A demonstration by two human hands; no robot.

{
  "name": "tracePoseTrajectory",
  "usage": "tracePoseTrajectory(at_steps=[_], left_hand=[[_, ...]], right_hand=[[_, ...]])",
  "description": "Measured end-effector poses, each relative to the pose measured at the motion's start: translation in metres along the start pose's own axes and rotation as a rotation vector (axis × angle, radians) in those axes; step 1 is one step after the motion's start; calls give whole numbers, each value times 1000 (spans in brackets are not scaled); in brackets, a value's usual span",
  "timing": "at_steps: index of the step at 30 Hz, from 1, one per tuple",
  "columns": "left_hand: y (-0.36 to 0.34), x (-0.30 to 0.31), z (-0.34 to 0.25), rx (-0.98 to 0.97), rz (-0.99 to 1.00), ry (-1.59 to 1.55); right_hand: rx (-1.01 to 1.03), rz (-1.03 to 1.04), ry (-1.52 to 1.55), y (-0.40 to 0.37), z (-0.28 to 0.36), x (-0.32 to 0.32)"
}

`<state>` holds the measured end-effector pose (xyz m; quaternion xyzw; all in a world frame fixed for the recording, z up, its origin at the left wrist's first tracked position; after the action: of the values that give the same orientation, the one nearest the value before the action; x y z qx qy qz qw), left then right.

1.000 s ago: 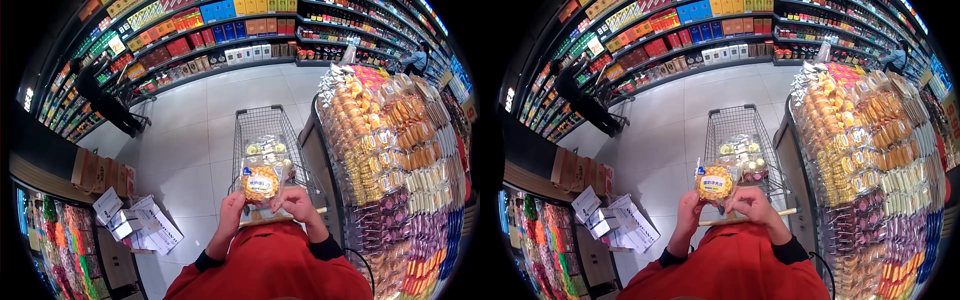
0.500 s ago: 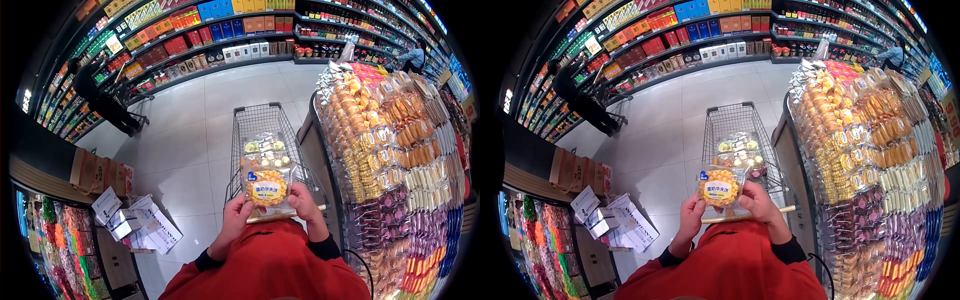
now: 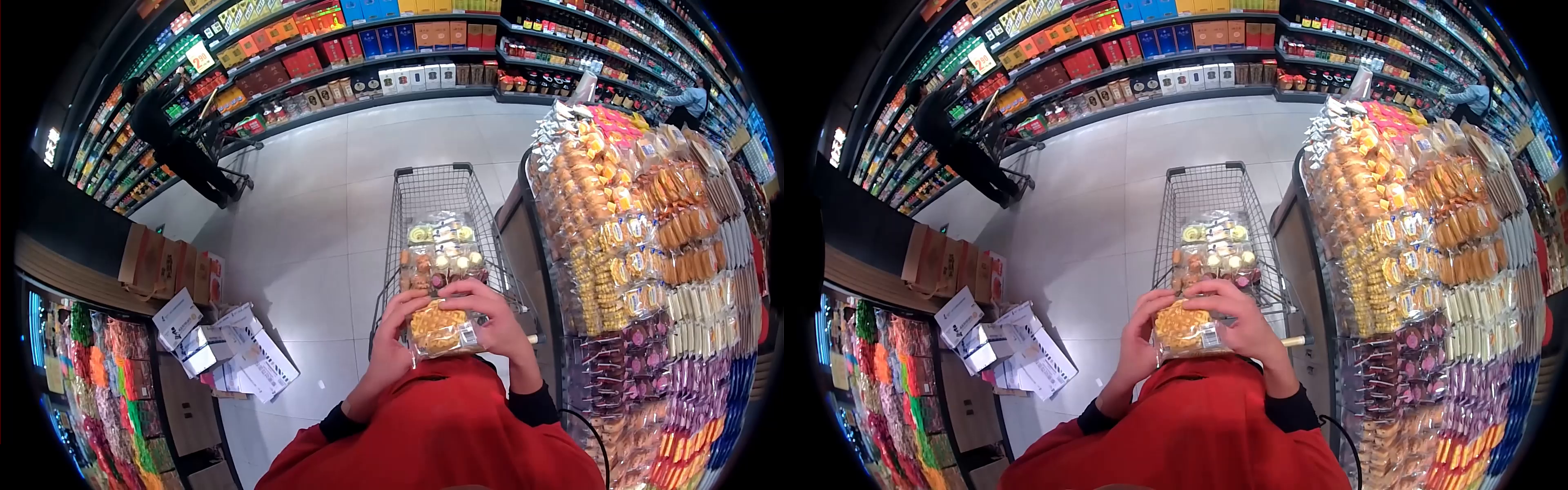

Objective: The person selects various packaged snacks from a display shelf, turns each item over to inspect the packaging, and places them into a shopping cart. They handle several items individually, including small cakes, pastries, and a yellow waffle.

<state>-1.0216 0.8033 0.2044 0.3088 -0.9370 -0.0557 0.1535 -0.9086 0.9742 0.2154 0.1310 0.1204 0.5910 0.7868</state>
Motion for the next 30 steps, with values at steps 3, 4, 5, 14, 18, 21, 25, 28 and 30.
tracePoseTrajectory(at_steps=[3, 4, 5, 14, 18, 21, 25, 28, 30], left_hand=[[2, 3, 7, -22, -3, 42], [0, 4, 11, -16, -21, 43], [0, 5, 13, 0, -16, 42], [-24, 1, 50, 544, 121, -180], [-20, 7, 75, 416, 279, 196], [-21, 2, 102, 302, 313, -62], [-33, -8, 165, 273, 283, 249], [-65, -34, 236, 262, 335, 544], [-78, -45, 242, 229, 362, 742]], right_hand=[[-5, 8, -50, 3, -3, -5], [-5, -5, -56, 3, -4, -7], [-19, -8, -46, 5, -6, -7], [-343, -151, 269, -18, -39, -8], [-553, -148, 369, -22, -74, 7], [-546, -274, 397, -27, -125, 26], [-554, -800, 231, -31, -198, 76], [-634, -948, 184, -18, -248, 98], [-744, -999, 200, -14, -299, 111]])
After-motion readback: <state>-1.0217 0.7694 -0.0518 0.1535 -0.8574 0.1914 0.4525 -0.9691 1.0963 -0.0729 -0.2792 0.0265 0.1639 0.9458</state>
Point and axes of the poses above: each hand's wrist, its own y-axis towards the middle knuckle, its own x-axis out of the back of the hand, z = x × y, the point moved 3 cm from there along y, towards the middle knuckle, and after that the axes turned 15 degrees about y, right-handed, at the moved point
